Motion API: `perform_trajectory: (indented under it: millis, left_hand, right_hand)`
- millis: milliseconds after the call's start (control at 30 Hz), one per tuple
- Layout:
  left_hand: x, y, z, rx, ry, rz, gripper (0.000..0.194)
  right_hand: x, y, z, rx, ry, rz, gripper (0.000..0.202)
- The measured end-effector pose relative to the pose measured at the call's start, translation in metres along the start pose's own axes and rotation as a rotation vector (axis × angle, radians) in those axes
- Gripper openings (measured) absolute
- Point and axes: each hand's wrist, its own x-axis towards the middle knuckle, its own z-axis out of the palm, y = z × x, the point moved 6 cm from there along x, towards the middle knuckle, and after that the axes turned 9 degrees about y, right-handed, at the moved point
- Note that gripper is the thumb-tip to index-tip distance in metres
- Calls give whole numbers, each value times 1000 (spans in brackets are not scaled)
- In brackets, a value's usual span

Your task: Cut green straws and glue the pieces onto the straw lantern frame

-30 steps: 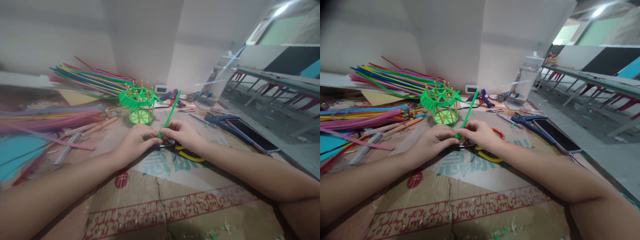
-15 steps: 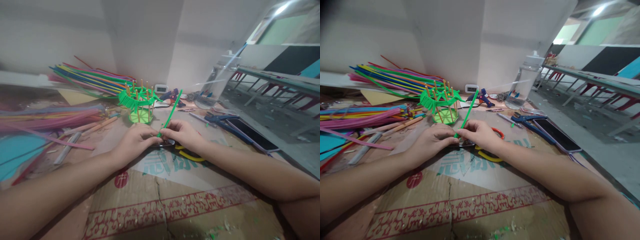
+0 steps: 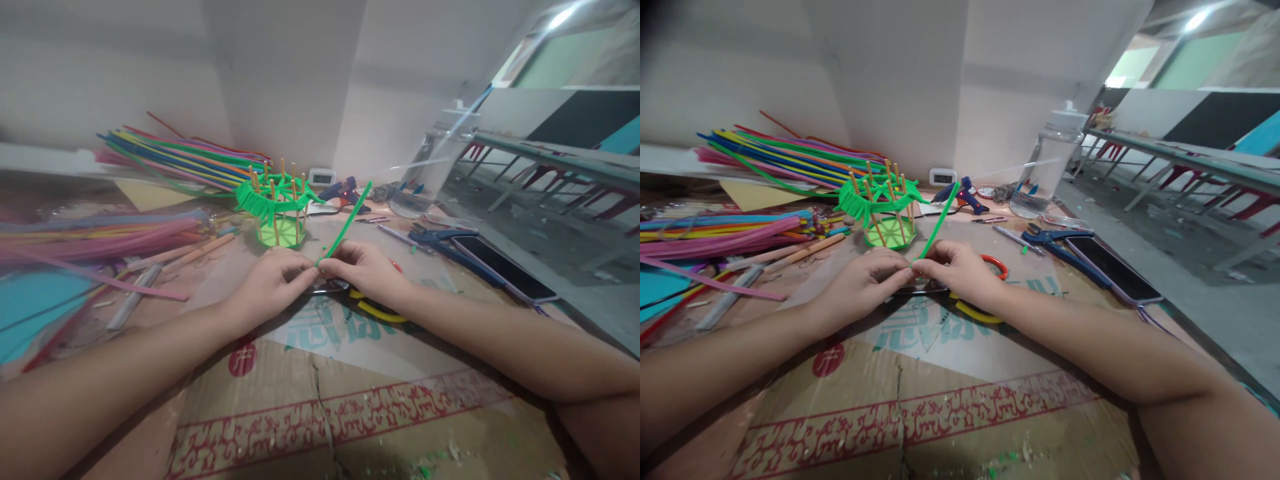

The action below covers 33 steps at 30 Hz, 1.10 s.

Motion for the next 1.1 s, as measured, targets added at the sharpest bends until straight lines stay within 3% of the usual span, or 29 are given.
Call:
perform_trajectory:
  millis: [200, 667, 1100]
  left_hand:
    - [0, -2, -4, -19, 34, -11, 26]
    - [-1, 1, -1, -6, 8, 61, 24]
    - [-1, -2, 2, 12, -5, -12, 21]
  right_hand:
    - [1, -1, 2, 127, -36, 51, 17]
    - [-1, 3, 1, 54, 0, 49, 26]
    - [0, 1, 0, -81, 7, -42, 31]
